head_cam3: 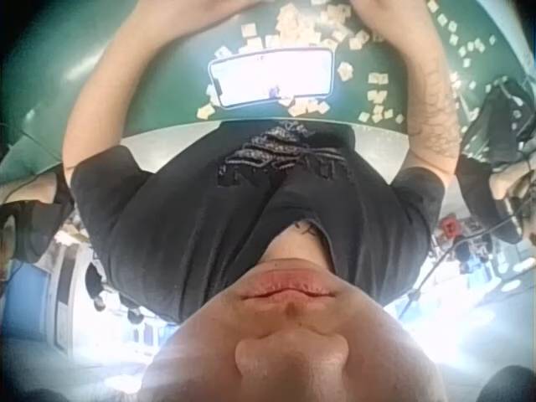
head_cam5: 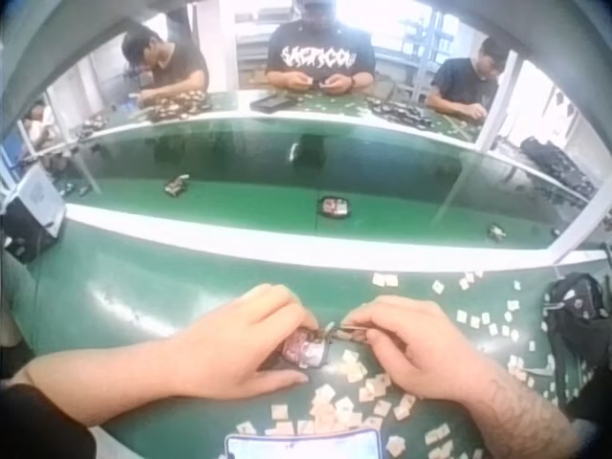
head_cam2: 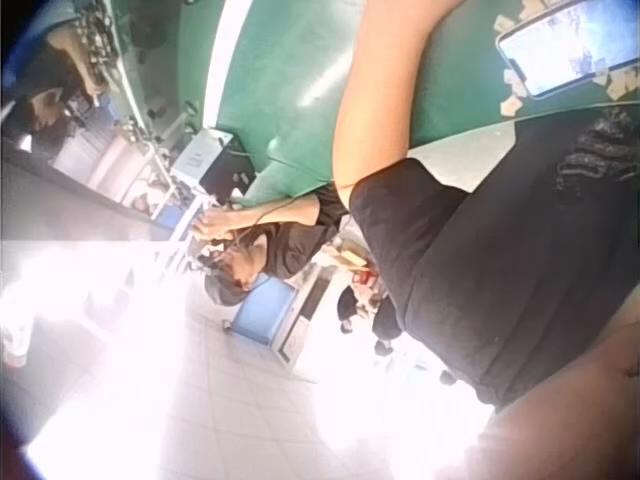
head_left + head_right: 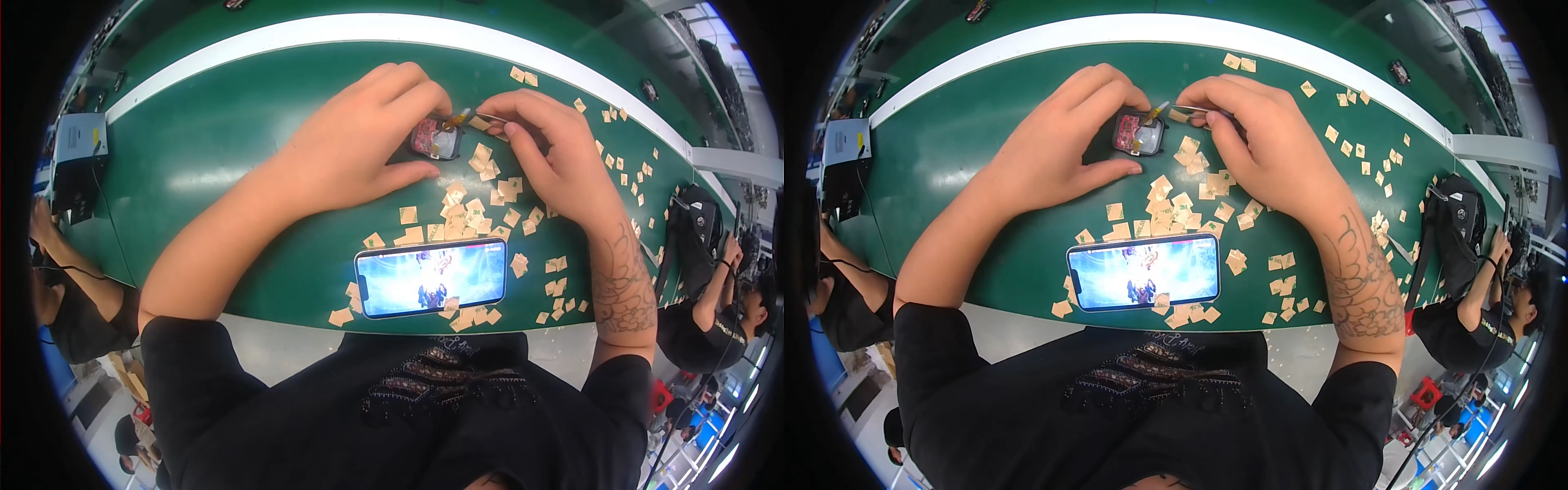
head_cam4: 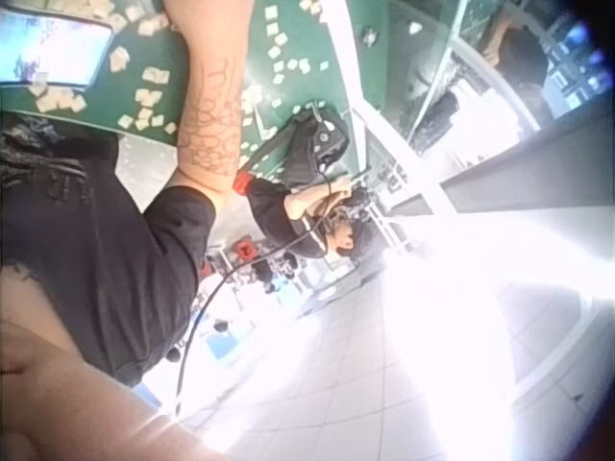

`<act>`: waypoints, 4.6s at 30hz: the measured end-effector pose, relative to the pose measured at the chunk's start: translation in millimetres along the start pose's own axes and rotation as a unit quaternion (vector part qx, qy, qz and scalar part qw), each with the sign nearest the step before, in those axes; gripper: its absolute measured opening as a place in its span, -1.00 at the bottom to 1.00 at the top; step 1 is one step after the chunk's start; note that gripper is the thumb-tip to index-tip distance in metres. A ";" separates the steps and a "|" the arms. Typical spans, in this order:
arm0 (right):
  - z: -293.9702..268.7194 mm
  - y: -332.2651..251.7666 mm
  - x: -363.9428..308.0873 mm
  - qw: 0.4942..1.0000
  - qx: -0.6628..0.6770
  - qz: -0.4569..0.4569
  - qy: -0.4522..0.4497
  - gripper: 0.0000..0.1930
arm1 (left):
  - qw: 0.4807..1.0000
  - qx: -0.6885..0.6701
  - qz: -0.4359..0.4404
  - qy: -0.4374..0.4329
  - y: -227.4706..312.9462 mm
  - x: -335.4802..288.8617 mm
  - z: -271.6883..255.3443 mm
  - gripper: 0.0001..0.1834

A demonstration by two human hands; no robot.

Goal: Manually assembling small metal plates into card-reader housings on a factory assembly line.

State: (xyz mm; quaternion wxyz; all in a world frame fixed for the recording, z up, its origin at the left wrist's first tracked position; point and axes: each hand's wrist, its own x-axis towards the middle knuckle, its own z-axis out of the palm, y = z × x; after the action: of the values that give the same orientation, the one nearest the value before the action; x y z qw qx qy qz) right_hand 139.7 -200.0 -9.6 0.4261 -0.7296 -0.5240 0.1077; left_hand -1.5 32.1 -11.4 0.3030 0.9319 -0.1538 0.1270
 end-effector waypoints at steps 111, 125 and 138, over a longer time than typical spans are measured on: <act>25.3 -12.8 0.8 0.972 0.201 0.104 0.062 -0.80 | 0.970 -0.196 -0.143 -0.004 15.3 10.7 -0.4 -0.59; 10.4 0.7 -1.1 0.989 -0.062 0.083 0.106 -0.76 | 0.986 -0.046 -0.133 0.093 -56.9 122.5 -3.6 -0.69; 17.8 7.1 -5.0 0.995 -0.045 -0.001 0.086 -0.92 | 0.944 0.279 -0.168 0.039 -132.0 106.4 -29.7 -0.32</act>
State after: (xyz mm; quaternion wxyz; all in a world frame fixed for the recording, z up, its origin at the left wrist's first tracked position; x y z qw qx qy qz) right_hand 131.7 -195.8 -27.2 0.4365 -0.7542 -0.4901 0.0206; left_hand 140.2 129.3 -22.4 0.0531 0.9858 0.0588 0.1479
